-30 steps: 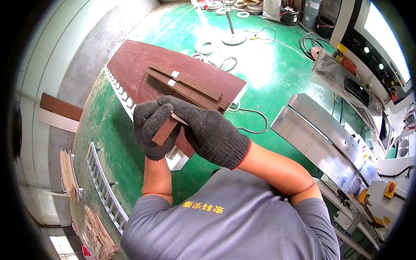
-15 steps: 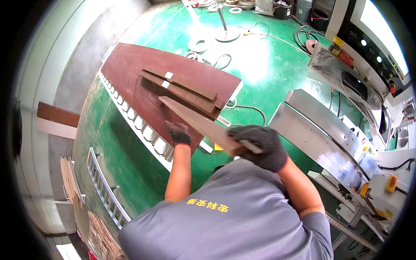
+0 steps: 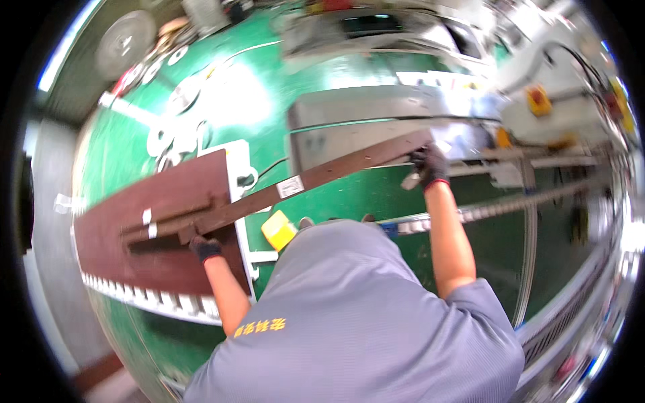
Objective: The person processes wooden planks by checking their edges against a larger board, feeding them into an edge-banding machine, and then lifting and carrying a large wood panel onto a roller conveyor.
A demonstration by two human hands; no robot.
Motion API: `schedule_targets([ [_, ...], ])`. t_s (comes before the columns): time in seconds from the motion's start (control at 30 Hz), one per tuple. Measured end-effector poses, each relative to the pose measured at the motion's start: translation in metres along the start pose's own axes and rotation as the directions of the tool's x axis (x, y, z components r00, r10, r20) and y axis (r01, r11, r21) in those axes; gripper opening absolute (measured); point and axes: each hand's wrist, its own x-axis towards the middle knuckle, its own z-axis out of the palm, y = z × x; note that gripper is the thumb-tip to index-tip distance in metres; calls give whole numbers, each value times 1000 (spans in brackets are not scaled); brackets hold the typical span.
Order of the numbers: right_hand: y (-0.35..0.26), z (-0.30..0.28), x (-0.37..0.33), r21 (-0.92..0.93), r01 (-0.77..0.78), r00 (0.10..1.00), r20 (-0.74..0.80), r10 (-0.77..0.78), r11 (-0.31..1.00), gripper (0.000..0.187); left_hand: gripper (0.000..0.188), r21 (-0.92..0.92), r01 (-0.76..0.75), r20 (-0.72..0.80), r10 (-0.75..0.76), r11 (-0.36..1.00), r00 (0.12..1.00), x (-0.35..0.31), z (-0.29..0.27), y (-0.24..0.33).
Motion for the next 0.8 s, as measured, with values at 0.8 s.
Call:
schedule_targets([
  [0.8,-28,-30,75,-901,21,926,-146,-348,433,20,59,784,-574,367,568,237,736,14,-6,-25],
])
